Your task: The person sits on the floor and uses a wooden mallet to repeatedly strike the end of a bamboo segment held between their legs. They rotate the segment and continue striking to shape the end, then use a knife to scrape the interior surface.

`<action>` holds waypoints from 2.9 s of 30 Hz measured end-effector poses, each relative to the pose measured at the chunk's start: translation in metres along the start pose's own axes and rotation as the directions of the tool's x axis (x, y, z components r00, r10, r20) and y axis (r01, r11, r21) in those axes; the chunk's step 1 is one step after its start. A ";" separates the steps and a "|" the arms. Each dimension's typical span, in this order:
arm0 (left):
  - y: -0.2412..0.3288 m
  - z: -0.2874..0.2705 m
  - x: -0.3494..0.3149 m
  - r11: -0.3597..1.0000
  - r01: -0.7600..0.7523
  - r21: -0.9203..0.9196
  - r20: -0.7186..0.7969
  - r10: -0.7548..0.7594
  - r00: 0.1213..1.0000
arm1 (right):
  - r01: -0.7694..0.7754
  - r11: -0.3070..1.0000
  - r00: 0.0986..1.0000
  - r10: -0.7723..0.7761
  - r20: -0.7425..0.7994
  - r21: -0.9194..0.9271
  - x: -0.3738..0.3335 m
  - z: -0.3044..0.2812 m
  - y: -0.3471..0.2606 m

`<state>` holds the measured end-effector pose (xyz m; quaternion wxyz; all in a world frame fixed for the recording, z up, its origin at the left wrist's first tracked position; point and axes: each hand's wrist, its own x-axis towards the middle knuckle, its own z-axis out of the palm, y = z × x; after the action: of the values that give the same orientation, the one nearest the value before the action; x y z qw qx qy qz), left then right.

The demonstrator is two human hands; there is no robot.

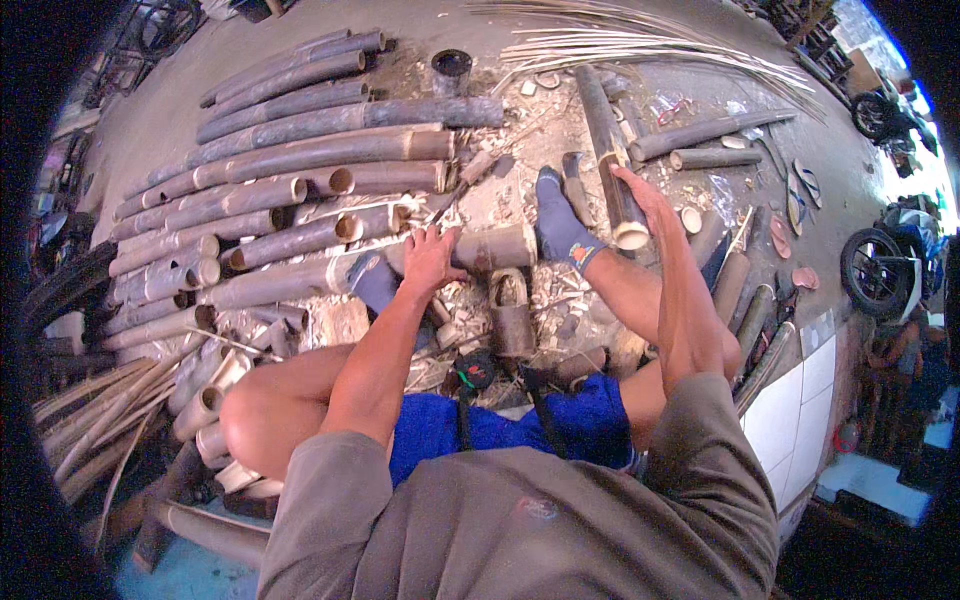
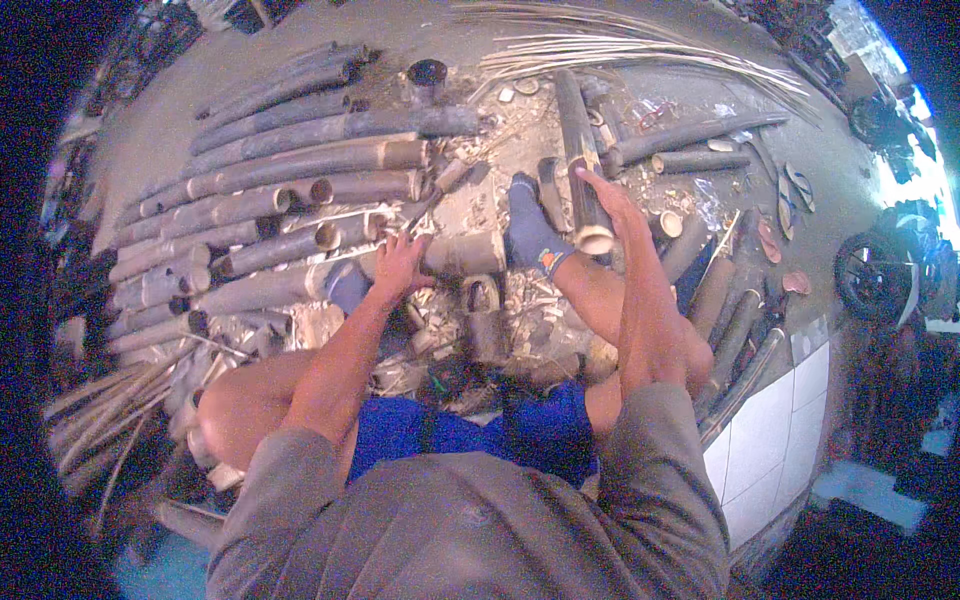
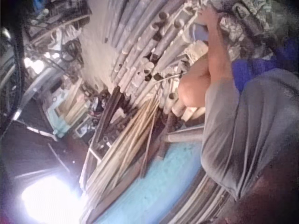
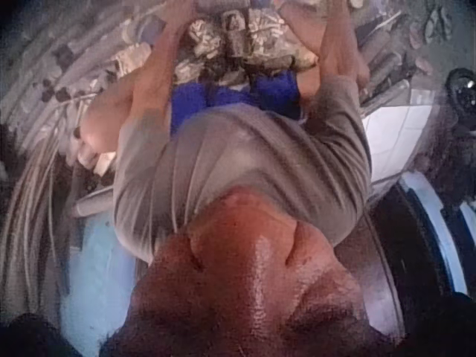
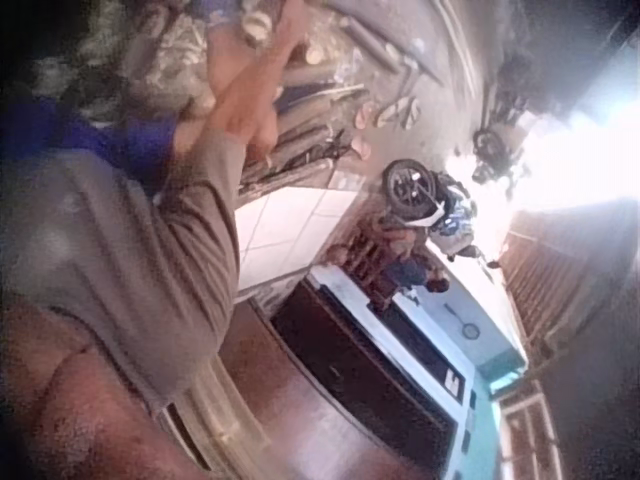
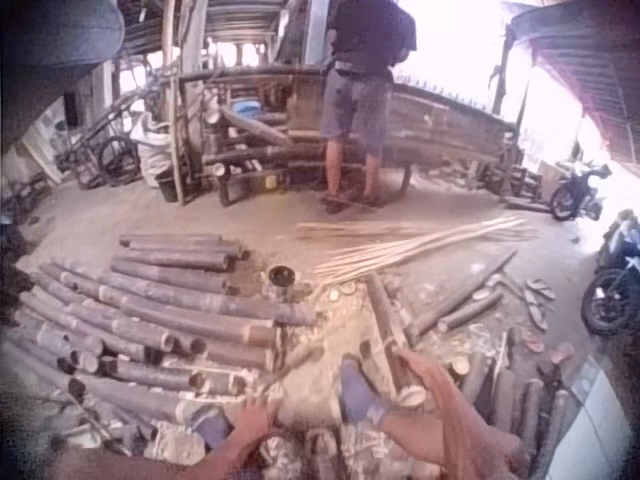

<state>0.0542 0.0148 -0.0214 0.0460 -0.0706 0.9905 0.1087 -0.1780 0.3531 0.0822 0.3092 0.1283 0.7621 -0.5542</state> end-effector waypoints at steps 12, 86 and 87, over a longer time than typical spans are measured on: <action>0.028 0.011 -0.036 0.973 0.135 -0.185 -0.066 -0.150 0.987 | -0.291 0.567 0.925 -0.038 0.377 0.771 -0.102 0.145 0.123; 0.080 -0.189 -0.003 0.115 -0.559 -0.821 -0.539 -0.477 0.694 | 0.558 -0.231 0.819 0.312 0.482 -0.797 -0.126 0.114 0.250; 0.086 -0.185 0.004 0.091 -0.566 -0.819 -0.536 -0.473 0.699 | 0.584 -0.252 0.803 0.316 0.505 -0.771 -0.134 0.121 0.226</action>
<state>0.0230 0.0563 0.1757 -0.4048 -0.0809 0.5707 0.7098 0.0872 0.3403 -0.0325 0.4177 -0.4268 0.7711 0.2210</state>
